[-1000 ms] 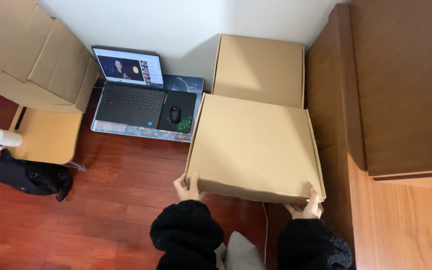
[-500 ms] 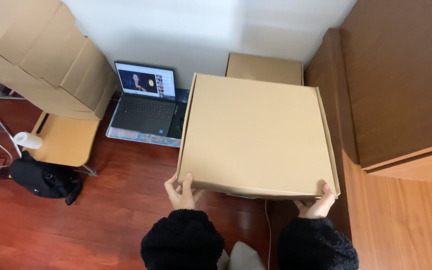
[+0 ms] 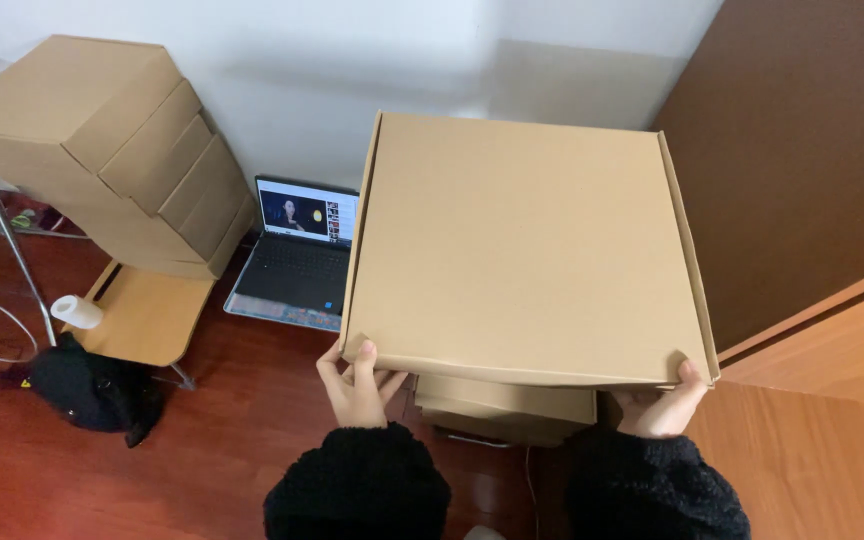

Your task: Folding a black t-shirt and preparing it for shipment by placing it into a plastic sleeve and a cardboard box.

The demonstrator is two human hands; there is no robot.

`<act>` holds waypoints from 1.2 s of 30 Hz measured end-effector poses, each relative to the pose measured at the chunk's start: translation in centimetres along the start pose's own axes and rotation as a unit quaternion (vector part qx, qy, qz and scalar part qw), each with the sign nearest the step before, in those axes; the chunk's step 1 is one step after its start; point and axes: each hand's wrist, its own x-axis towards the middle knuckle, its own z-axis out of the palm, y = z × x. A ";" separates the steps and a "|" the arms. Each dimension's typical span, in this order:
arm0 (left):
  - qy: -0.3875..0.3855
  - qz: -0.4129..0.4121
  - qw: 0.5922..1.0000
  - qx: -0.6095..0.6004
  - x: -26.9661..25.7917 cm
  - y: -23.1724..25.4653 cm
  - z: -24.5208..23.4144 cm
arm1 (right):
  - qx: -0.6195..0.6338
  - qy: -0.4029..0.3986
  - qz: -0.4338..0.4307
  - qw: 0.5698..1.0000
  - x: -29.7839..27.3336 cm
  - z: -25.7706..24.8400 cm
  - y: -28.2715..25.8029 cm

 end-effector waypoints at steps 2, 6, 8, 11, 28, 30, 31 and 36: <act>-0.006 -0.001 1.000 -0.003 0.4 -0.1 0.0 | 0.013 0.002 -0.007 1.000 0.0 0.3 -0.3; -0.026 -0.001 0.999 -0.024 1.4 0.7 1.3 | 0.028 -0.003 -0.036 0.999 1.5 0.5 -0.2; -0.036 -0.004 0.999 -0.021 2.6 0.8 1.8 | 0.033 0.002 -0.045 0.998 2.0 0.4 0.5; -0.061 -0.015 0.998 -0.006 4.8 1.5 2.7 | 0.034 0.014 -0.071 0.997 1.4 1.6 1.0; -0.229 -0.177 0.945 0.152 17.2 7.4 2.9 | 0.011 0.267 -0.159 0.951 -9.3 6.7 10.4; -0.227 -0.185 0.942 0.166 17.6 7.1 2.5 | 0.030 0.281 -0.163 0.945 -9.9 6.0 11.2; -0.238 -0.190 0.937 0.170 17.6 7.0 2.5 | 0.035 0.291 -0.169 0.941 -10.7 6.0 11.2; -0.249 -0.222 0.924 0.189 15.4 6.7 2.6 | 0.048 0.353 -0.191 0.915 -12.8 3.5 11.3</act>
